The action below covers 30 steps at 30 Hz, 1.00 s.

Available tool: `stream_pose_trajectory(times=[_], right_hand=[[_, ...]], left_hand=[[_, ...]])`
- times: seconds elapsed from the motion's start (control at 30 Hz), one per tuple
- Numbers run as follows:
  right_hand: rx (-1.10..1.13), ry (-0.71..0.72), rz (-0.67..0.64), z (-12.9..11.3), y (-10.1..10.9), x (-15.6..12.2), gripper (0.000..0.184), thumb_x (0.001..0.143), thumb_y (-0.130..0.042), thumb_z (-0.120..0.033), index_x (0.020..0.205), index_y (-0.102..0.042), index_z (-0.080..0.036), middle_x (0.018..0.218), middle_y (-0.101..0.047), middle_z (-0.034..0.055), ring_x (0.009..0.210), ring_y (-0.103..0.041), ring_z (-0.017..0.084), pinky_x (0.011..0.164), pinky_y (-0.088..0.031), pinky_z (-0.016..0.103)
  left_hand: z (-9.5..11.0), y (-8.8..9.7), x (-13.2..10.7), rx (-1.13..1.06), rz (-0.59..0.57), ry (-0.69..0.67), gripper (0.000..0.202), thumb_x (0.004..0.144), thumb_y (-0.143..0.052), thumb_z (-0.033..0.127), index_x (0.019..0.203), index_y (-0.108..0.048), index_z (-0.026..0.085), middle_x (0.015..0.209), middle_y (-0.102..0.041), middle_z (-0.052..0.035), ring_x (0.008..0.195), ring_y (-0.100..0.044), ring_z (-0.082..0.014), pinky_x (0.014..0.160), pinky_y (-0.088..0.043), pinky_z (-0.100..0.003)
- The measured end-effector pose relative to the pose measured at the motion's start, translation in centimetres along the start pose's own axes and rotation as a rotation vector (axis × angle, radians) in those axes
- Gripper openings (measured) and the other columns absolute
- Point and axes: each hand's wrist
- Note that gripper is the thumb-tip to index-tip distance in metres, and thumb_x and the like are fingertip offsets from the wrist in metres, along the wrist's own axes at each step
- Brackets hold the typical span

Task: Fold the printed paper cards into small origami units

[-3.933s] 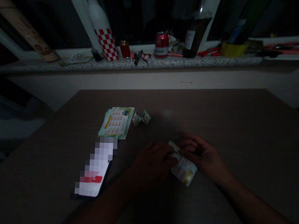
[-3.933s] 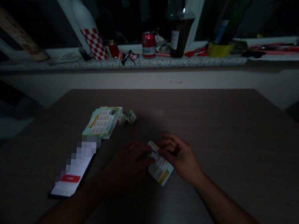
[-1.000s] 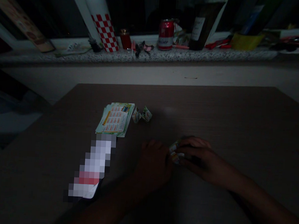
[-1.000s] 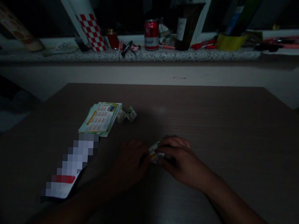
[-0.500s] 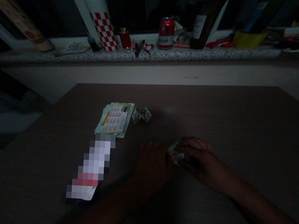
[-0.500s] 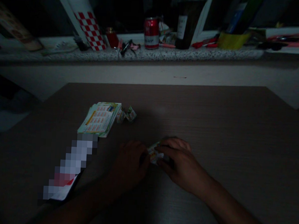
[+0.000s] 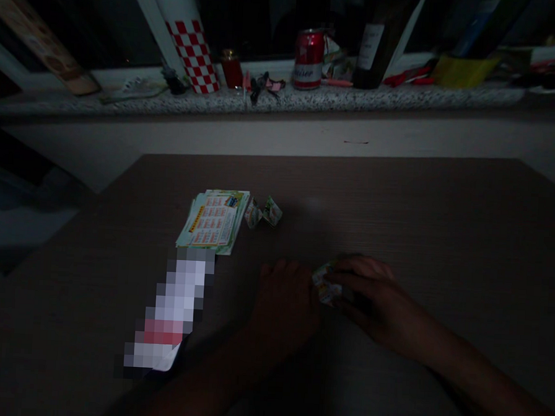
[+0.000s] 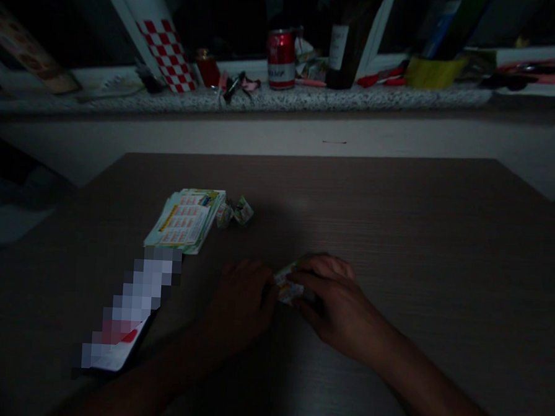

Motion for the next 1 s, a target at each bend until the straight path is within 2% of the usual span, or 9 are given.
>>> stream_pose_trajectory(times=[0.7, 1.0], right_hand=[[-0.043, 0.031, -0.034, 0.04, 0.05, -0.01, 0.032, 0.084, -0.062, -0.019, 0.114, -0.064, -0.032, 0.118, -0.060, 0.0030, 0.114, -0.051, 0.025, 0.094, -0.039, 0.045], [-0.101, 0.047, -0.031, -0.46, 0.22, 0.01, 0.039, 0.085, -0.061, -0.020, 0.121, -0.061, -0.034, 0.117, -0.061, 0.0051, 0.114, -0.052, 0.027, 0.092, -0.041, 0.047]], left_hand=[[0.14, 0.01, 0.09, 0.000, -0.013, 0.010, 0.016, 0.088, -0.044, 0.024, 0.085, -0.058, 0.017, 0.094, -0.062, -0.0086, 0.091, -0.054, -0.0260, 0.080, -0.036, -0.041], [0.17, 0.04, 0.00, -0.012, -0.007, 0.010, 0.015, 0.088, -0.045, 0.023, 0.084, -0.058, 0.017, 0.094, -0.062, -0.0085, 0.091, -0.054, -0.0253, 0.081, -0.036, -0.040]])
Point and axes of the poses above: each hand's wrist, its own x-axis towards the middle knuckle, its own y-axis out of the back of the hand, z = x × y
